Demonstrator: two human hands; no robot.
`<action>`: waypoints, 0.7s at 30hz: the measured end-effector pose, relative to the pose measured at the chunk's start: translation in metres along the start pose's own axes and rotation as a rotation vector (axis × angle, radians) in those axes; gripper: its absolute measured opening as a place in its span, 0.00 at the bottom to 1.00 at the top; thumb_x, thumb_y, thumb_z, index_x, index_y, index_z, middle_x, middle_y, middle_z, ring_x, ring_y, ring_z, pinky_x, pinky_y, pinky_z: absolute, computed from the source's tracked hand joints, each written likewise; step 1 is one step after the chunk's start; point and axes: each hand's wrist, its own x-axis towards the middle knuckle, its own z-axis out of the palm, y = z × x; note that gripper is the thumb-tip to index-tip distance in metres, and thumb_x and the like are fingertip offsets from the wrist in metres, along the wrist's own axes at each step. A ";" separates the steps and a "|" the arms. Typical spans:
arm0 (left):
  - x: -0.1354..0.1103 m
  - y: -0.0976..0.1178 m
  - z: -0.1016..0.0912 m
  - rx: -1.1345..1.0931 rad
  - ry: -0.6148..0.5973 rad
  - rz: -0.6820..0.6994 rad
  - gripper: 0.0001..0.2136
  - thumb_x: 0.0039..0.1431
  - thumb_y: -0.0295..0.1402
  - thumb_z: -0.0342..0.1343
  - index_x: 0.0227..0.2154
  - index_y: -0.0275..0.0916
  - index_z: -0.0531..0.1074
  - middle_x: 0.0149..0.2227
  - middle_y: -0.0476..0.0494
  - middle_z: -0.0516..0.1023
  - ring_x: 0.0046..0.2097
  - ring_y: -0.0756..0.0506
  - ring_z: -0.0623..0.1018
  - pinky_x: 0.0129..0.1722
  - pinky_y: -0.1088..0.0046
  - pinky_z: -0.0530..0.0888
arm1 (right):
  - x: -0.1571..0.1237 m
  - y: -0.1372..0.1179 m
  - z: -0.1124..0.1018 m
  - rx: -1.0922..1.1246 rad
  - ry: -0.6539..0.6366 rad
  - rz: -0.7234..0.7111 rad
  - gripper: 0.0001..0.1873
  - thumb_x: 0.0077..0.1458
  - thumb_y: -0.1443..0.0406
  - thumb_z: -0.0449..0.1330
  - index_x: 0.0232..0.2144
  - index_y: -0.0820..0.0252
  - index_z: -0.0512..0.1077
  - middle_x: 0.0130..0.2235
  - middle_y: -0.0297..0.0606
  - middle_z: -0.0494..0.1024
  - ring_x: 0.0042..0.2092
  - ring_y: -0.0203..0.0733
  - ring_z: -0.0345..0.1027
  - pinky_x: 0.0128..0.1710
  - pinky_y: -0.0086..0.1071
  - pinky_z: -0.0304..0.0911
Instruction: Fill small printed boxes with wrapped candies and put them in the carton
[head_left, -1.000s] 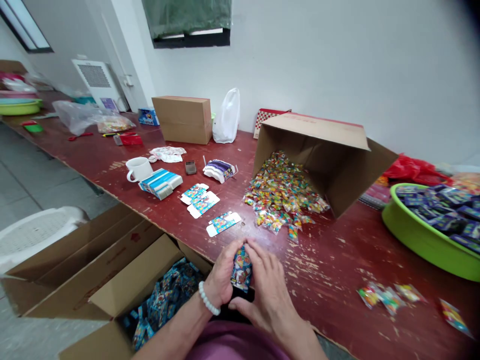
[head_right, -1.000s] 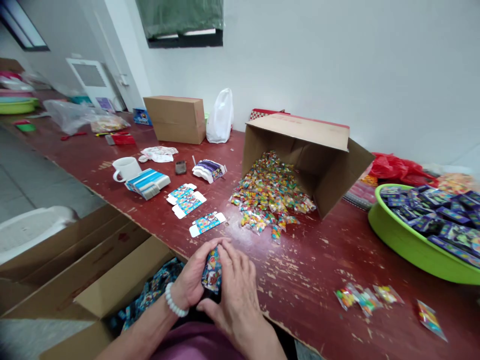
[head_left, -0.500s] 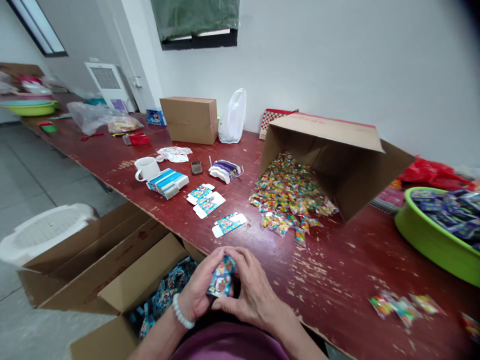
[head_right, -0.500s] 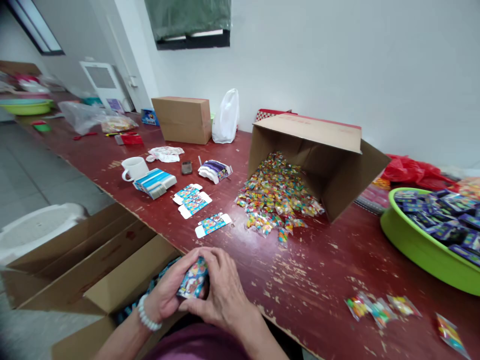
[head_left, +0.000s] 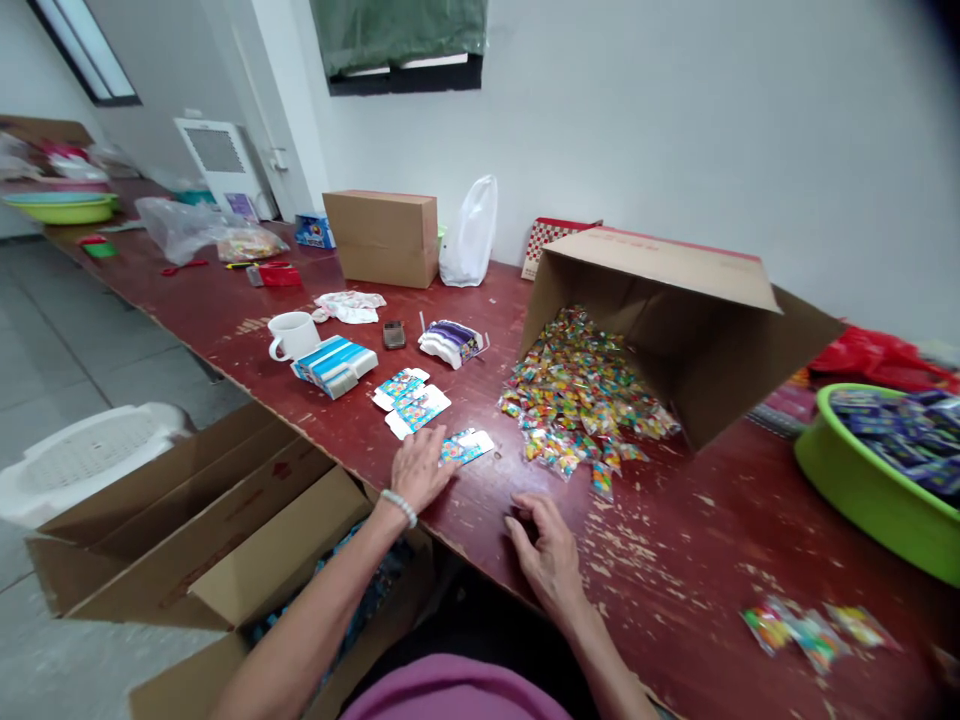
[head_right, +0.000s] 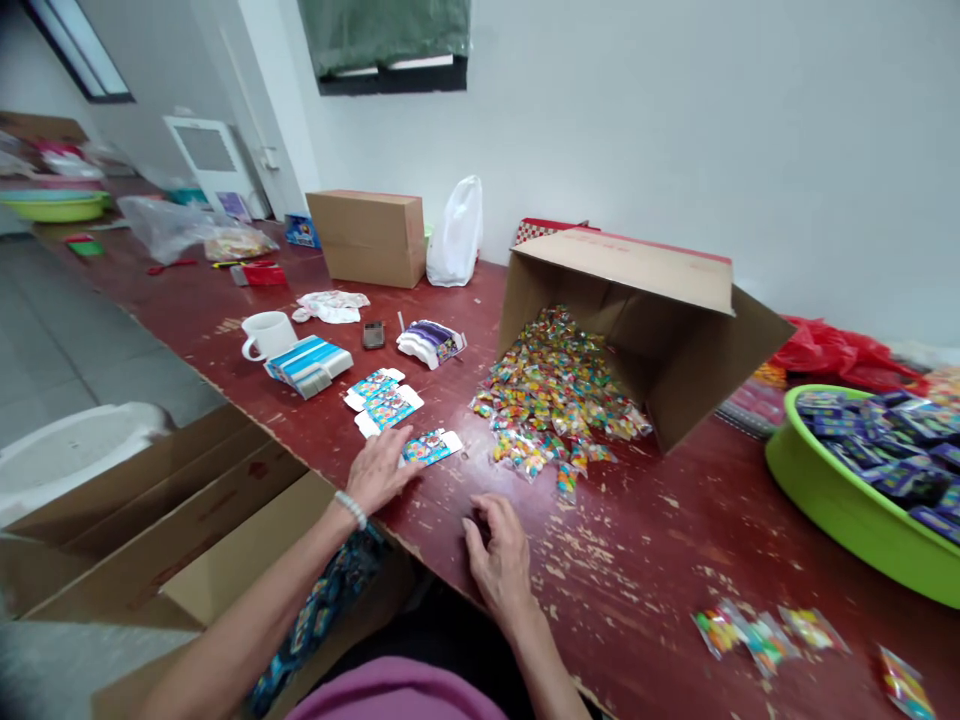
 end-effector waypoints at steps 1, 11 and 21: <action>0.013 0.001 0.006 -0.003 -0.019 -0.018 0.22 0.53 0.38 0.61 0.51 0.38 0.69 0.52 0.34 0.71 0.55 0.35 0.68 0.55 0.59 0.64 | 0.000 -0.001 0.000 0.003 0.002 0.000 0.10 0.59 0.64 0.56 0.43 0.59 0.72 0.40 0.42 0.75 0.40 0.44 0.71 0.42 0.37 0.68; 0.007 0.002 -0.002 -0.459 -0.265 -0.128 0.14 0.51 0.42 0.58 0.34 0.37 0.73 0.29 0.48 0.75 0.34 0.45 0.74 0.33 0.72 0.68 | 0.006 -0.002 0.001 0.134 0.035 0.135 0.17 0.59 0.59 0.57 0.47 0.61 0.71 0.40 0.42 0.78 0.36 0.42 0.72 0.39 0.37 0.68; -0.088 0.048 -0.002 -1.412 -1.017 -0.137 0.23 0.41 0.40 0.68 0.42 0.35 0.75 0.39 0.39 0.78 0.35 0.43 0.80 0.36 0.70 0.72 | 0.006 -0.054 -0.019 0.797 -0.118 0.498 0.20 0.55 0.52 0.62 0.43 0.60 0.73 0.26 0.31 0.74 0.24 0.34 0.64 0.23 0.27 0.61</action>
